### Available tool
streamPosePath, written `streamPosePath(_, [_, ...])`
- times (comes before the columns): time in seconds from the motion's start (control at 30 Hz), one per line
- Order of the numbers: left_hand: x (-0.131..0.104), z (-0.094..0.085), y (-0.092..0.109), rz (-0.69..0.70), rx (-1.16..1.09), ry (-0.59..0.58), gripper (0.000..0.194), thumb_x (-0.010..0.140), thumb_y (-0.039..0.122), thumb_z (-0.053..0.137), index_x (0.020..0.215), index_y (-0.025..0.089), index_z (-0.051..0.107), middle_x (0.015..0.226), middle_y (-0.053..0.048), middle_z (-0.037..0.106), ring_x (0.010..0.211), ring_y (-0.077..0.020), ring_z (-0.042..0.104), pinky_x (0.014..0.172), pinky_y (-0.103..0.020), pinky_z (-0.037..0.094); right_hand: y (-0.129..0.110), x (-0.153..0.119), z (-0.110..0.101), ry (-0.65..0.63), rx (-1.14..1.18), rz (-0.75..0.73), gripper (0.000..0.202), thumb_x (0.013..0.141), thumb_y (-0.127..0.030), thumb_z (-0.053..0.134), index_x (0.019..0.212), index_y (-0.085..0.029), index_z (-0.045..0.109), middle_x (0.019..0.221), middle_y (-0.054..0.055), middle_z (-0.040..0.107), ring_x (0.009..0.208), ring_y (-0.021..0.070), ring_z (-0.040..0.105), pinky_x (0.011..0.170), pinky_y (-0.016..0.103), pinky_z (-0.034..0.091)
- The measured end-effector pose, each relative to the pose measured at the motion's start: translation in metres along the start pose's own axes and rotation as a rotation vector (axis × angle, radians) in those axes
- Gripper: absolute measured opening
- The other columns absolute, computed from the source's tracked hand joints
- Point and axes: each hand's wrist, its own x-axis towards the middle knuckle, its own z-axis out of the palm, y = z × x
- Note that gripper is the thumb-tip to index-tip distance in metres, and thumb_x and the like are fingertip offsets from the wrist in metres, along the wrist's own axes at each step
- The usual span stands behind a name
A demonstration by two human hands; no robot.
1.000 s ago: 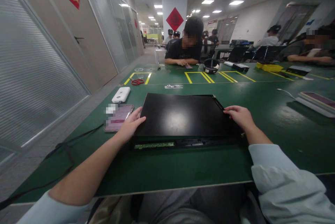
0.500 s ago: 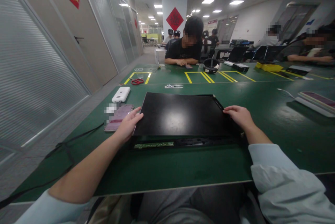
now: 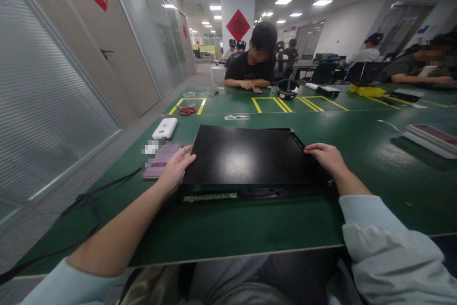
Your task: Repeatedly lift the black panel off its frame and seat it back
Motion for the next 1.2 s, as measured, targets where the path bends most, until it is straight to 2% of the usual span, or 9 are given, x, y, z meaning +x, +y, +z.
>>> streamPosePath(0.1, [0.001, 0.0, -0.001, 0.008, -0.002, 0.004, 0.051, 0.077, 0.015, 0.074, 0.127, 0.018, 0.064, 0.105, -0.009, 0.08, 0.099, -0.0263, 0.076, 0.08, -0.032, 0.063, 0.001, 0.001, 0.0, -0.013, 0.023, 0.006, 0.016, 0.062, -0.032, 0.07, 0.074, -0.025, 0.079, 0.088, 0.004, 0.078, 0.093, 0.0266, 0.067, 0.09, 0.039, 0.047])
streamPosePath(0.23, [0.002, 0.0, -0.003, 0.057, 0.006, 0.007, 0.048, 0.075, 0.016, 0.075, 0.122, 0.018, 0.067, 0.117, -0.011, 0.077, 0.113, -0.0265, 0.071, 0.094, -0.034, 0.059, 0.001, 0.0, 0.001, -0.01, 0.026, 0.017, 0.018, 0.061, -0.033, 0.07, 0.074, -0.025, 0.079, 0.088, 0.005, 0.078, 0.092, 0.0265, 0.067, 0.089, 0.039, 0.047])
streamPosePath(0.37, [0.005, -0.005, -0.007, 0.102, 0.096, 0.002, 0.05, 0.074, 0.024, 0.077, 0.123, 0.018, 0.069, 0.131, -0.012, 0.071, 0.126, -0.032, 0.064, 0.105, -0.042, 0.053, 0.001, -0.001, 0.0, -0.005, 0.044, 0.006, 0.018, 0.06, -0.033, 0.07, 0.073, -0.024, 0.078, 0.086, 0.005, 0.078, 0.091, 0.0264, 0.067, 0.089, 0.039, 0.047])
streamPosePath(0.5, [0.016, -0.017, -0.013, 0.242, 0.383, 0.066, 0.048, 0.076, 0.032, 0.073, 0.122, 0.018, 0.071, 0.16, -0.014, 0.047, 0.15, -0.0333, 0.038, 0.122, -0.046, 0.031, 0.002, 0.0, 0.0, -0.018, 0.056, -0.007, 0.019, 0.061, -0.033, 0.068, 0.073, -0.024, 0.079, 0.085, 0.004, 0.078, 0.091, 0.0257, 0.067, 0.09, 0.039, 0.046])
streamPosePath(0.57, [0.022, -0.023, -0.016, 0.284, 0.487, 0.053, 0.048, 0.076, 0.036, 0.072, 0.121, 0.019, 0.072, 0.161, -0.014, 0.044, 0.152, -0.033, 0.034, 0.125, -0.047, 0.024, 0.003, 0.0, 0.0, -0.015, 0.053, -0.012, 0.018, 0.061, -0.033, 0.068, 0.073, -0.024, 0.079, 0.085, 0.004, 0.078, 0.09, 0.0256, 0.067, 0.089, 0.039, 0.047])
streamPosePath(0.8, [0.033, -0.035, -0.026, 0.307, 0.735, 0.017, 0.055, 0.075, 0.043, 0.069, 0.123, 0.017, 0.071, 0.159, -0.018, 0.046, 0.15, -0.0348, 0.038, 0.122, -0.05, 0.027, 0.006, 0.002, 0.002, -0.018, 0.124, -0.003, 0.023, 0.059, -0.037, 0.073, 0.075, -0.021, 0.079, 0.079, 0.007, 0.076, 0.076, 0.0225, 0.065, 0.07, 0.033, 0.048])
streamPosePath(0.93, [0.032, -0.034, -0.025, 0.291, 0.847, 0.001, 0.057, 0.076, 0.044, 0.066, 0.124, 0.014, 0.071, 0.159, -0.019, 0.044, 0.147, -0.0371, 0.041, 0.121, -0.052, 0.03, 0.006, 0.002, 0.002, -0.028, 0.168, 0.031, 0.024, 0.06, -0.036, 0.073, 0.077, -0.02, 0.078, 0.081, 0.008, 0.076, 0.075, 0.0215, 0.064, 0.069, 0.033, 0.048])
streamPosePath(1.03, [0.03, -0.034, -0.024, 0.294, 0.899, -0.002, 0.059, 0.077, 0.044, 0.065, 0.125, 0.012, 0.07, 0.159, -0.02, 0.044, 0.147, -0.0374, 0.041, 0.121, -0.052, 0.03, 0.005, 0.001, 0.002, -0.029, 0.182, 0.043, 0.024, 0.061, -0.037, 0.074, 0.077, -0.019, 0.078, 0.08, 0.008, 0.076, 0.072, 0.0209, 0.063, 0.068, 0.034, 0.048])
streamPosePath(1.2, [0.03, -0.033, -0.025, 0.314, 0.916, -0.015, 0.051, 0.075, 0.041, 0.066, 0.118, 0.017, 0.073, 0.157, -0.016, 0.049, 0.146, -0.0364, 0.043, 0.121, -0.051, 0.031, 0.006, 0.002, 0.001, -0.022, 0.202, 0.057, 0.024, 0.056, -0.034, 0.077, 0.075, -0.02, 0.079, 0.069, 0.007, 0.072, 0.059, 0.0173, 0.054, 0.057, 0.031, 0.041])
